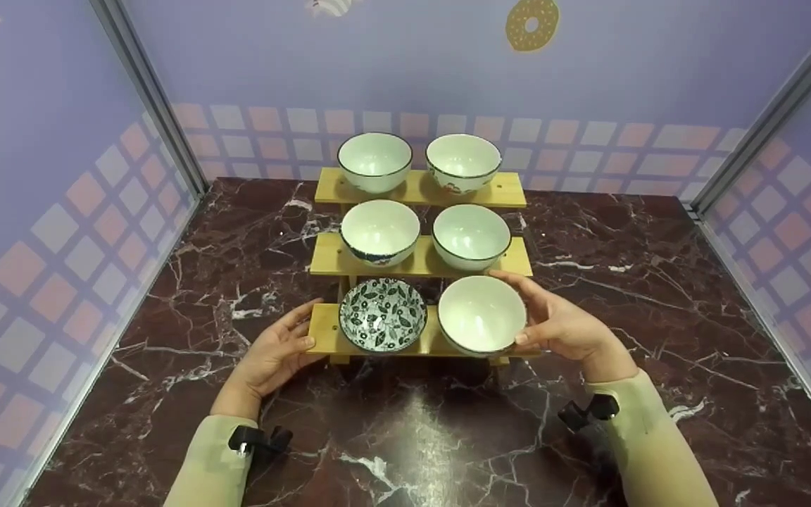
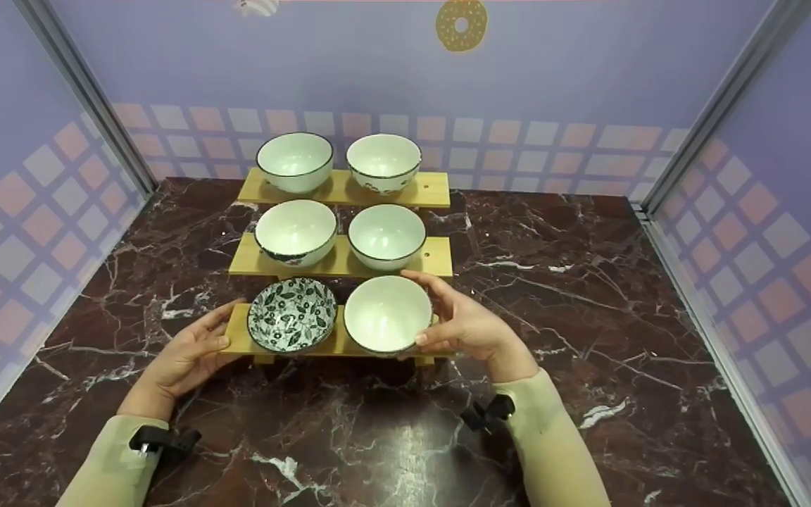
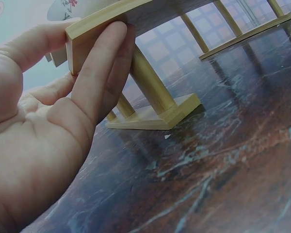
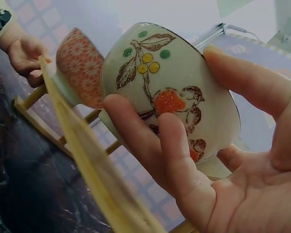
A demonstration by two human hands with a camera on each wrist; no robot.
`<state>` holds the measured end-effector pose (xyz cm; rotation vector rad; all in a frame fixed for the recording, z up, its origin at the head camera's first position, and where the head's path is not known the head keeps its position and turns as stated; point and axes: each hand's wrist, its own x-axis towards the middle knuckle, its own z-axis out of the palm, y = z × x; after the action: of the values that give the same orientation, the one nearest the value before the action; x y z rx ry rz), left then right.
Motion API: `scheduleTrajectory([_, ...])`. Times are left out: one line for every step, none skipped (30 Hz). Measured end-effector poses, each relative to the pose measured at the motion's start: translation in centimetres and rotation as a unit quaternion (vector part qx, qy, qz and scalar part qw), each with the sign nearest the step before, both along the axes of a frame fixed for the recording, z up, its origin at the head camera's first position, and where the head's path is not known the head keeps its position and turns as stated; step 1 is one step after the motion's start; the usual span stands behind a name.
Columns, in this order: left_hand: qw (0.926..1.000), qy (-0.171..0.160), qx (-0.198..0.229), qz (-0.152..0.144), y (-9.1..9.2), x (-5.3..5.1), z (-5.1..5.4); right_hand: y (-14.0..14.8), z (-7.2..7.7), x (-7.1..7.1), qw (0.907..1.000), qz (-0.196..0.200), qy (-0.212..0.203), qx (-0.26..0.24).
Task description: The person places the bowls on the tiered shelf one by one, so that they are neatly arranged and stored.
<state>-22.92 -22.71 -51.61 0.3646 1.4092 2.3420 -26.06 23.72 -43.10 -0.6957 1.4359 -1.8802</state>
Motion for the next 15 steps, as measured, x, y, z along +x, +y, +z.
scheduleTrajectory([1.0000, 0.001, -0.001, 0.000, 0.0, 0.0, 0.0, -0.1, -0.1, -0.1, 1.0000, 0.000, -0.005, 0.003])
scheduleTrajectory([1.0000, 0.002, -0.002, 0.000, 0.0, 0.0, 0.0, -0.2, -0.2, -0.1, 0.9999, -0.001, -0.010, 0.004])
scheduleTrajectory([1.0000, 0.002, -0.002, 0.000, 0.0, 0.0, 0.0, -0.3, -0.3, -0.2, 0.9999, -0.002, -0.013, 0.006])
scheduleTrajectory([1.0000, 0.001, -0.001, 0.000, 0.0, 0.0, 0.0, -0.4, -0.4, -0.2, 0.9998, -0.004, -0.016, 0.007])
scheduleTrajectory([1.0000, 0.000, 0.000, 0.000, 0.0, 0.0, 0.0, -0.5, -0.5, -0.3, 0.9998, -0.005, -0.021, 0.007])
scheduleTrajectory([1.0000, 0.000, 0.000, 0.000, -0.1, 0.0, 0.0, -0.6, -0.6, -0.4, 0.9997, -0.006, -0.023, 0.005])
scheduleTrajectory([1.0000, 0.000, 0.000, -0.001, -0.1, 0.0, 0.0, -0.6, -0.7, -0.4, 0.9996, -0.008, -0.026, 0.004])
scheduleTrajectory([1.0000, 0.000, 0.000, -0.001, -0.1, 0.0, 0.0, -0.7, -0.9, -0.5, 0.9996, -0.009, -0.027, 0.003])
scheduleTrajectory([1.0000, 0.000, 0.000, -0.001, -0.1, 0.0, 0.0, -0.7, -1.0, -0.5, 0.9995, -0.010, -0.028, 0.002])
scheduleTrajectory([1.0000, -0.001, 0.000, 0.000, -0.1, 0.0, -0.1, -0.7, -1.1, -0.6, 0.9995, -0.012, -0.029, 0.002])
scheduleTrajectory([1.0000, -0.001, 0.000, 0.000, -0.1, 0.0, -0.1, -0.7, -1.2, -0.6, 0.9995, -0.014, -0.030, 0.002])
scheduleTrajectory([1.0000, -0.001, -0.001, 0.001, 0.0, 0.0, -0.1, -0.8, -1.3, -0.7, 0.9995, -0.016, -0.029, 0.003])
scheduleTrajectory([1.0000, -0.002, -0.001, 0.002, 0.0, 0.0, -0.1, -0.8, -1.3, -0.7, 0.9994, -0.018, -0.028, 0.005])
scheduleTrajectory([1.0000, -0.003, -0.001, 0.002, 0.0, 0.0, 0.0, -0.8, -1.4, -0.7, 0.9995, -0.019, -0.026, 0.006])
scheduleTrajectory([1.0000, -0.004, -0.001, 0.003, 0.0, 0.0, 0.0, -0.8, -1.4, -0.7, 0.9994, -0.021, -0.025, 0.008])
